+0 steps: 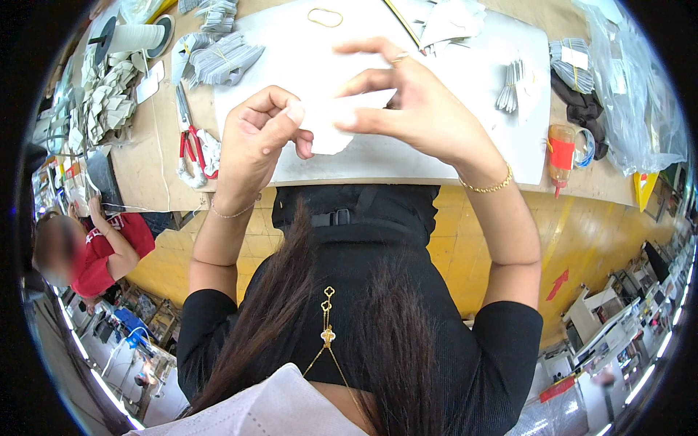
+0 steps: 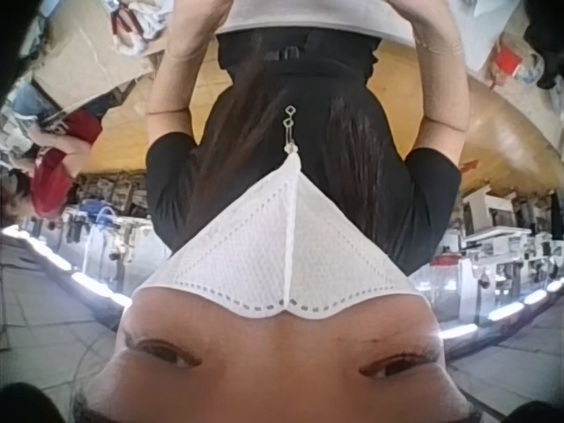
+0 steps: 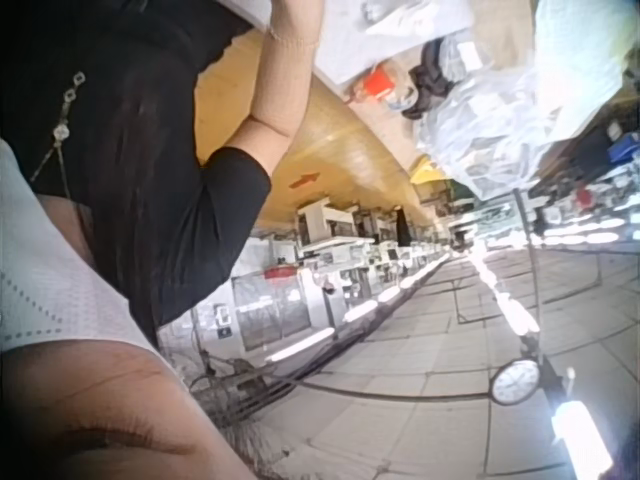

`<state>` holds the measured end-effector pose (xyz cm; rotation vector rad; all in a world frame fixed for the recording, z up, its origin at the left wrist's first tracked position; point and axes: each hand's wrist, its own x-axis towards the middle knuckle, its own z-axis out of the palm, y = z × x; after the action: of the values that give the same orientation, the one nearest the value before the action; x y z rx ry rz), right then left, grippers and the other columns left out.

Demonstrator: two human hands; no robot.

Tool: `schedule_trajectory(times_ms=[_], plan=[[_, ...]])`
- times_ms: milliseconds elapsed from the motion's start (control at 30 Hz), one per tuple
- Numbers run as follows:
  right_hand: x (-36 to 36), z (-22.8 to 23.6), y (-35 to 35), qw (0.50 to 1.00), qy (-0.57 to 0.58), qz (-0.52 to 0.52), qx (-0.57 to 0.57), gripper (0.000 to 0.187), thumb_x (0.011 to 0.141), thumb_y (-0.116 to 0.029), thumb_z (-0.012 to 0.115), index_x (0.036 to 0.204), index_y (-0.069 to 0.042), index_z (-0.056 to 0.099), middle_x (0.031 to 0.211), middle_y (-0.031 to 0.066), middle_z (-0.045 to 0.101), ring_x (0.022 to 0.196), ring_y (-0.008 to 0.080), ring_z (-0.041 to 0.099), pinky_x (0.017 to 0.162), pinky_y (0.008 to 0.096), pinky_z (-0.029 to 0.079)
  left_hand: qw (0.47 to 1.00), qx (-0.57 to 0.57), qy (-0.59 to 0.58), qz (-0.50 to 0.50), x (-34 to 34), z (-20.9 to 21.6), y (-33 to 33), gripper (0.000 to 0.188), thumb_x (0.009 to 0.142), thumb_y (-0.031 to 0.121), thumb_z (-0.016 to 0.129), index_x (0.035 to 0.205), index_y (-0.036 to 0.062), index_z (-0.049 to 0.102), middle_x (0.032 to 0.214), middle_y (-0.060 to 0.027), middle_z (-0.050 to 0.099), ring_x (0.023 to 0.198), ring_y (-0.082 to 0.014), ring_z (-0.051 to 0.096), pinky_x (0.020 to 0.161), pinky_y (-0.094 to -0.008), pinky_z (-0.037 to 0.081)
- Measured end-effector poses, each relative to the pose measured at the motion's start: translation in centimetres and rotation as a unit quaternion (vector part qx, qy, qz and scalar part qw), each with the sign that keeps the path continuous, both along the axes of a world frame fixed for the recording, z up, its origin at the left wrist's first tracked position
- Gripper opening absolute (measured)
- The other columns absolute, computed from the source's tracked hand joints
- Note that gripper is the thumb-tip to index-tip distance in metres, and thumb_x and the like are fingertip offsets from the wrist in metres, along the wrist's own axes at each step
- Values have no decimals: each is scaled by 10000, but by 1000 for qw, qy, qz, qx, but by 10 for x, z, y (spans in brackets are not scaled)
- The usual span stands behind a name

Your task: The person folds small white paper pieces, stacks them, and secures the stack with a rubber band. They then use scissors to trim a larger white paper piece and place the trimmed pieces into a plastic bag.

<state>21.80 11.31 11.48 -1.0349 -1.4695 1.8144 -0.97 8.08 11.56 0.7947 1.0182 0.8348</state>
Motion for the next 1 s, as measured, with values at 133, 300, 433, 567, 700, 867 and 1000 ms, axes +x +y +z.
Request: schedule_trajectory(times_ms=[133,300,433,567,700,867,1000], plan=[[-4,-8,-15,974,132,-142,-113,789,844,-55,761,1459,-77,266,1014,127,657,947,174,645,820,276,542,998,31,-23,49,5,-4,-3,146,957,109,604,945,-36,594,764,-123,659,634,-158,644,611,-272,527],[-13,-9,-29,965,166,-167,-117,743,833,-18,754,1422,-70,304,952,116,649,872,135,627,808,266,528,996,63,1,58,12,-5,-7,143,961,102,589,941,-38,571,792,-137,663,651,-176,645,620,-280,530],[-22,-3,-30,970,122,-198,-74,736,825,3,747,1410,-66,306,944,121,650,842,117,611,774,251,506,997,47,-40,42,9,-5,-9,148,928,90,610,978,-47,590,876,-125,652,755,-171,636,706,-308,516],[-25,5,-35,963,123,-235,-46,725,818,-1,750,1393,-52,311,950,116,652,831,112,603,759,241,488,994,70,-68,42,14,-6,-13,154,895,55,666,1020,-31,641,928,-50,631,846,-102,588,737,-244,466],[-24,7,-37,972,81,-218,45,711,820,1,746,1380,-34,308,966,111,656,879,121,619,794,254,489,995,44,-82,48,19,-5,-16,147,881,30,695,1013,-22,658,953,-2,591,836,-56,528,691,-199,417],[-24,12,-43,970,74,-224,55,705,819,18,744,1370,-27,307,988,107,655,915,126,625,810,257,485,995,47,-72,49,21,-1,-17,123,880,21,693,987,-23,650,935,1,577,804,-49,512,657,-195,402],[-26,15,-47,966,82,-235,64,709,816,27,745,1368,-24,303,990,102,654,917,124,625,824,258,485,991,89,-77,66,26,1,-18,111,879,8,690,977,-22,647,932,2,576,772,-35,498,612,-180,386]])
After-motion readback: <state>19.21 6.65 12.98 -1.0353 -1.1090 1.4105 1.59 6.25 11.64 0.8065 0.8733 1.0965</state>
